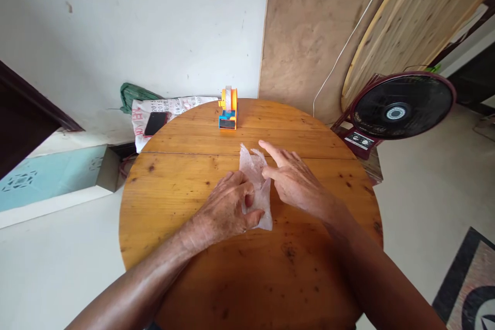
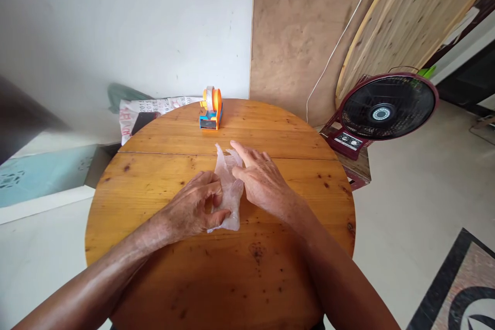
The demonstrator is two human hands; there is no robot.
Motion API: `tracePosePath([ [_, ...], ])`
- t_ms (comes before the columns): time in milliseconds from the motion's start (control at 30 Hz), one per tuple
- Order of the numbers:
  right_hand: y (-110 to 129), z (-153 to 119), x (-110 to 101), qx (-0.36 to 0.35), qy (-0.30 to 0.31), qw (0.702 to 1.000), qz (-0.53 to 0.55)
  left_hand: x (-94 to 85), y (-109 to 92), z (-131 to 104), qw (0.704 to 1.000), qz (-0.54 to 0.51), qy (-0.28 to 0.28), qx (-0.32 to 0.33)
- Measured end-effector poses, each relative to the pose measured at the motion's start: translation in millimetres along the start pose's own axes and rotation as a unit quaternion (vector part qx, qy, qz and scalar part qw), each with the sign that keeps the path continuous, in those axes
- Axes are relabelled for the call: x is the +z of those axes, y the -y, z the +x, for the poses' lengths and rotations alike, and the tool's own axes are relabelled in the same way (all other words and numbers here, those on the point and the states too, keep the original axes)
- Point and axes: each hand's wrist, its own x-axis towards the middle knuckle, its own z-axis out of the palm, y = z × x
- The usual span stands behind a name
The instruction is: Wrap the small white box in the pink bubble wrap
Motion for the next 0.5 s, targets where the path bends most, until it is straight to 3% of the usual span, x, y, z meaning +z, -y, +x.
tracePosePath([
  [167, -6, -2, -2, 0.058, -0.005, 0.998, 0.001, 5.9, 6, 0, 0.999, -0.03, -0.033, 0.025],
  [267, -4, 0, -3, 0.084, -0.001, 0.996, 0.018, 5.5, 3, 1, 0.999, -0.046, 0.001, -0.005],
  [367, -2, 3, 3, 0.074, -0.017, 0.996, 0.038, 3.4, -1, 3, 0.997, -0.056, 0.027, -0.041],
  [500, -5, 6, 19, 0.058, -0.043, 0.996, 0.06, 1.8, -2, 2, 0.998, -0.049, 0.026, -0.031],
])
